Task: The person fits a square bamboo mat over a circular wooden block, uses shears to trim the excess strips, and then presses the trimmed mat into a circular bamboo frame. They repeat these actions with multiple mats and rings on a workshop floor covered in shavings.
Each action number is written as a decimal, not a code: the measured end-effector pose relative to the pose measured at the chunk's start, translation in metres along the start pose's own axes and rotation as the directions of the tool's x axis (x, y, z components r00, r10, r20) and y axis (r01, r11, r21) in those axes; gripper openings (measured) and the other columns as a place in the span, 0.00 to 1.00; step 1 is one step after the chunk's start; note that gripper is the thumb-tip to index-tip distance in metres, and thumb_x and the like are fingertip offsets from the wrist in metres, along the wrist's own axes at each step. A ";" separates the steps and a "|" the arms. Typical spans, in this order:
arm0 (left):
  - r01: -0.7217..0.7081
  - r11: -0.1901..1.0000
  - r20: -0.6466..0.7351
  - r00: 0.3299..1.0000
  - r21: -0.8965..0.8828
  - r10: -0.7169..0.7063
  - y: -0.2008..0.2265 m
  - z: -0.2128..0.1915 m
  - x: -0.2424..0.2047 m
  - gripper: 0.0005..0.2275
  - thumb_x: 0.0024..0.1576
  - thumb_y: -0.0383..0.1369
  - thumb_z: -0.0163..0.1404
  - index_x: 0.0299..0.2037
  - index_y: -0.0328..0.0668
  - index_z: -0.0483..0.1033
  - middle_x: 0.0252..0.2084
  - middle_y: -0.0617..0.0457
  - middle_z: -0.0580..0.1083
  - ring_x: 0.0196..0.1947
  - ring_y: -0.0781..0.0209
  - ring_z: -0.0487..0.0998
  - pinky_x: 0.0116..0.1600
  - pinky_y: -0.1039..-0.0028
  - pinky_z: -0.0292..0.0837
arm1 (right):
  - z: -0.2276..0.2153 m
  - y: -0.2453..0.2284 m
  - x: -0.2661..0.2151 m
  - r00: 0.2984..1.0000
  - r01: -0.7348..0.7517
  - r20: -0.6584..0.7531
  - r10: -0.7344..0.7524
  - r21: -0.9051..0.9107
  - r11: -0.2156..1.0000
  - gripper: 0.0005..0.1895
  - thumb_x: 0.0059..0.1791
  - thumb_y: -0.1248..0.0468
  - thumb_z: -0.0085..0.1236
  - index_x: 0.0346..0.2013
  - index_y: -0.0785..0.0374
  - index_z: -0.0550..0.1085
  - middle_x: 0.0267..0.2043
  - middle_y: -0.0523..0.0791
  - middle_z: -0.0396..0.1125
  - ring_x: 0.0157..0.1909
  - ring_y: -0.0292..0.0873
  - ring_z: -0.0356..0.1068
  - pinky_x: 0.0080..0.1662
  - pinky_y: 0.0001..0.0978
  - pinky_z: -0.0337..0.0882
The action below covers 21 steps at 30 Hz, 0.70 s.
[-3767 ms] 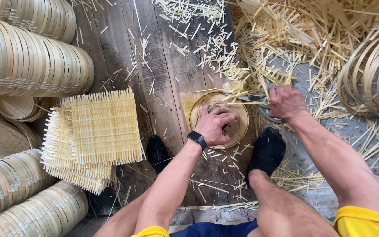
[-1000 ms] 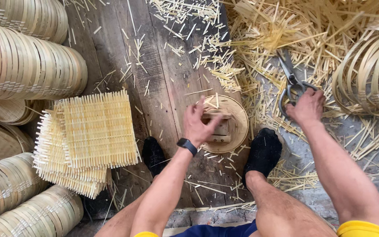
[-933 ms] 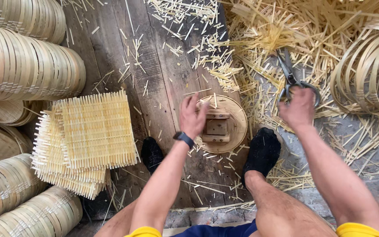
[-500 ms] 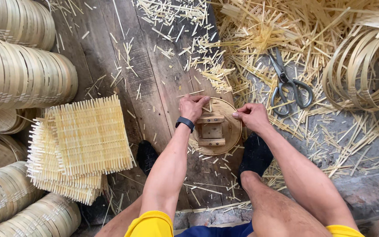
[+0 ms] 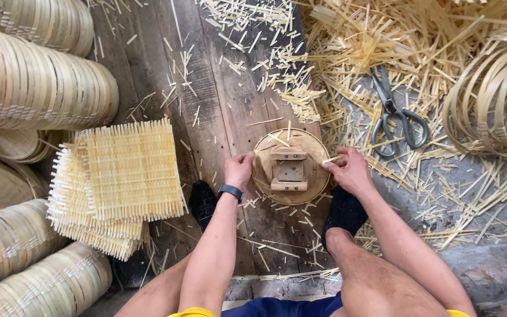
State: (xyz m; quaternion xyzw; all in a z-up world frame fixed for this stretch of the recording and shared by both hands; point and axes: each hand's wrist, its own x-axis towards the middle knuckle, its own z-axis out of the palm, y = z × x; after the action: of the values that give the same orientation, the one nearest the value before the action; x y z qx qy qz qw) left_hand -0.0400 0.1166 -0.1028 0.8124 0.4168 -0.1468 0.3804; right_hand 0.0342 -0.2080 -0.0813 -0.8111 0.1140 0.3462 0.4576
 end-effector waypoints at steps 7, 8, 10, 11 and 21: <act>0.248 0.873 0.237 0.958 -0.420 -0.158 -0.003 -0.008 -0.011 0.13 0.50 0.29 0.64 0.44 0.30 0.84 0.35 0.47 0.82 0.29 0.64 0.82 0.33 0.72 0.80 | 0.010 0.027 0.014 0.999 0.010 0.044 -0.019 0.195 0.981 0.19 0.44 0.62 0.71 0.46 0.68 0.81 0.30 0.46 0.75 0.27 0.36 0.72 0.29 0.28 0.75; 0.269 0.866 0.227 0.956 -0.422 -0.187 0.000 -0.008 -0.012 0.13 0.50 0.28 0.64 0.44 0.29 0.83 0.34 0.47 0.82 0.28 0.63 0.82 0.32 0.72 0.81 | 0.011 0.026 0.013 0.999 -0.020 0.042 0.012 0.197 0.980 0.19 0.44 0.62 0.71 0.46 0.69 0.81 0.30 0.47 0.75 0.27 0.36 0.72 0.29 0.28 0.74; 0.261 0.885 0.217 0.958 -0.385 -0.188 0.005 -0.009 -0.015 0.13 0.51 0.30 0.64 0.44 0.30 0.84 0.35 0.45 0.82 0.29 0.61 0.81 0.34 0.70 0.80 | 0.012 0.017 0.011 0.997 -0.075 0.033 0.069 0.207 0.976 0.19 0.44 0.62 0.71 0.46 0.70 0.82 0.30 0.48 0.75 0.26 0.38 0.72 0.29 0.28 0.74; 0.253 0.895 0.210 0.960 -0.368 -0.185 0.009 -0.011 -0.015 0.13 0.51 0.30 0.64 0.44 0.30 0.84 0.36 0.44 0.82 0.30 0.60 0.81 0.35 0.68 0.80 | 0.010 0.011 0.007 0.998 -0.069 0.021 0.066 0.245 0.967 0.19 0.45 0.62 0.71 0.47 0.71 0.81 0.31 0.48 0.75 0.27 0.38 0.72 0.29 0.28 0.74; 0.495 0.353 0.532 0.847 -0.793 0.007 -0.010 0.028 -0.089 0.16 0.59 0.29 0.55 0.56 0.34 0.71 0.54 0.49 0.78 0.49 0.58 0.82 0.54 0.58 0.81 | 0.020 -0.003 -0.013 0.959 -0.228 0.263 0.107 0.490 0.841 0.11 0.50 0.66 0.60 0.41 0.76 0.77 0.34 0.50 0.75 0.30 0.45 0.77 0.33 0.37 0.81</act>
State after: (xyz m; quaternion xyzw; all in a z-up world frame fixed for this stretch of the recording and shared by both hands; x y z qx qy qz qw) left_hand -0.1001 0.0488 -0.0774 0.3355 0.4478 -0.1333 0.8180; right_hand 0.0168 -0.1919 -0.0776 -0.6010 0.2206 0.4314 0.6356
